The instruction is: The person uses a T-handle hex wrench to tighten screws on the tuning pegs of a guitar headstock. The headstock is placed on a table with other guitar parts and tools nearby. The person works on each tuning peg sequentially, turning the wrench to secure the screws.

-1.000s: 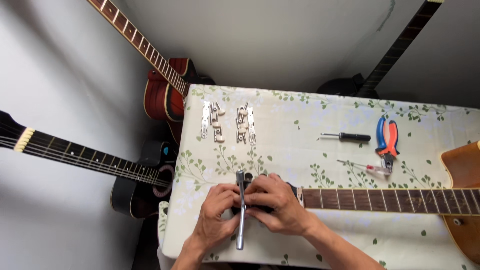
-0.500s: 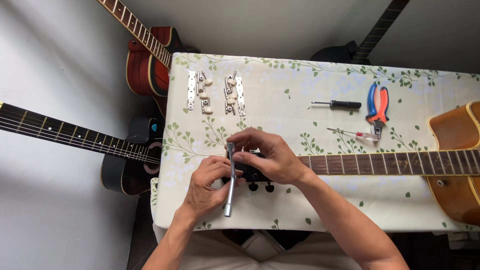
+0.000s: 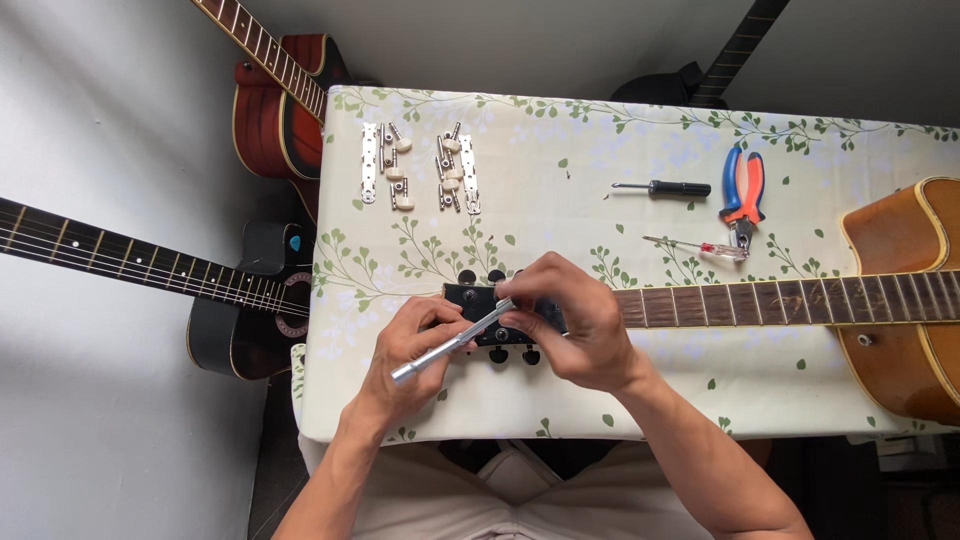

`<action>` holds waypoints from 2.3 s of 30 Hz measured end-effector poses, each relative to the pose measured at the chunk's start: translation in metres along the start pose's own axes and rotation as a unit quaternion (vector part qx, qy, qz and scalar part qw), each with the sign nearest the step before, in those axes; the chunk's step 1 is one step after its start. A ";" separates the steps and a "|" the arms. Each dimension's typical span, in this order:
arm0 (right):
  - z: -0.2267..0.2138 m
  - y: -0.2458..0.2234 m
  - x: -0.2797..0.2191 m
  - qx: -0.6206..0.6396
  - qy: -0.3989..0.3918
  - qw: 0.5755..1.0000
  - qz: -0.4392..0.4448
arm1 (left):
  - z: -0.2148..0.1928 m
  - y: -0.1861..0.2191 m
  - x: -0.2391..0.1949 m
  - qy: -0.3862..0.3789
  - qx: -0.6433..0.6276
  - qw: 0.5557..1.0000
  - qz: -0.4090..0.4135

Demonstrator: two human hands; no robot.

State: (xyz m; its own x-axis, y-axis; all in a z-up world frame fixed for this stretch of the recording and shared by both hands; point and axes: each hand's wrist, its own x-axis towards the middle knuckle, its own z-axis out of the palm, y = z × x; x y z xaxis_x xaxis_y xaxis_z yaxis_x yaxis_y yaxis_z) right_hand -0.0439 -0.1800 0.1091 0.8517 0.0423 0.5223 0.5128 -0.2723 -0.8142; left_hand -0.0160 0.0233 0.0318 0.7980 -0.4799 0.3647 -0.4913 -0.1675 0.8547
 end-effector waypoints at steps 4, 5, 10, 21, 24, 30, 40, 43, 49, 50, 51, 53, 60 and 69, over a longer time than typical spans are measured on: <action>0.000 -0.010 -0.004 -0.066 -0.007 0.997 -0.038 | -0.004 0.008 0.006 -0.011 0.019 1.000 0.001; 0.000 -0.011 -0.005 -0.084 -0.002 0.995 -0.052 | -0.005 0.011 0.006 -0.013 0.016 1.000 0.002; 0.008 -0.023 -0.015 -0.125 0.019 0.983 -0.131 | -0.006 0.016 0.008 -0.027 -0.012 0.999 -0.015; 0.012 -0.047 -0.008 -0.122 -0.211 0.925 -0.290 | -0.006 0.010 0.003 -0.063 0.056 0.994 0.064; 0.013 -0.044 0.019 -0.200 -0.209 0.898 -0.331 | -0.002 -0.002 0.000 -0.047 0.037 0.998 0.029; 0.016 -0.021 0.029 -0.330 -0.280 0.825 -0.364 | -0.001 -0.010 -0.006 -0.047 0.084 0.994 0.052; 0.024 -0.010 0.040 -0.367 -0.411 0.825 -0.128 | -0.002 -0.002 -0.001 -0.005 0.009 1.000 0.024; 0.013 -0.049 0.071 -0.261 -0.467 0.845 0.002 | -0.002 0.004 0.001 -0.008 0.012 1.000 0.002; 0.014 -0.048 0.061 -0.428 -0.445 0.747 -0.248 | -0.001 -0.001 -0.001 -0.023 0.044 0.999 0.022; 0.020 -0.043 0.056 -0.448 -0.427 0.733 -0.284 | 0.000 -0.001 -0.002 -0.018 0.054 0.998 0.028; 0.025 -0.038 0.051 -0.467 -0.407 0.717 -0.319 | 0.000 -0.001 -0.003 -0.012 0.064 0.997 0.034; 0.029 -0.021 0.040 -0.440 -0.387 0.748 -0.312 | -0.004 0.017 0.003 -0.008 0.070 0.997 0.025; 0.011 -0.013 0.073 -0.327 -0.455 0.826 0.067 | -0.005 0.006 0.004 0.021 -0.018 1.000 0.004; -0.005 0.006 0.048 -0.226 -0.405 0.881 0.095 | -0.003 -0.001 0.003 -0.032 0.046 0.998 0.030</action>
State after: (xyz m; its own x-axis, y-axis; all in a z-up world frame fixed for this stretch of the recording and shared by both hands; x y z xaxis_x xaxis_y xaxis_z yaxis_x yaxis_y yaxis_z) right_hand -0.0005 -0.1843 0.1303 0.8094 0.5761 -0.1139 0.4129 -0.6961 -0.5873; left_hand -0.0121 0.0250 0.0333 0.7440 -0.5451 0.3865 -0.5695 -0.2147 0.7934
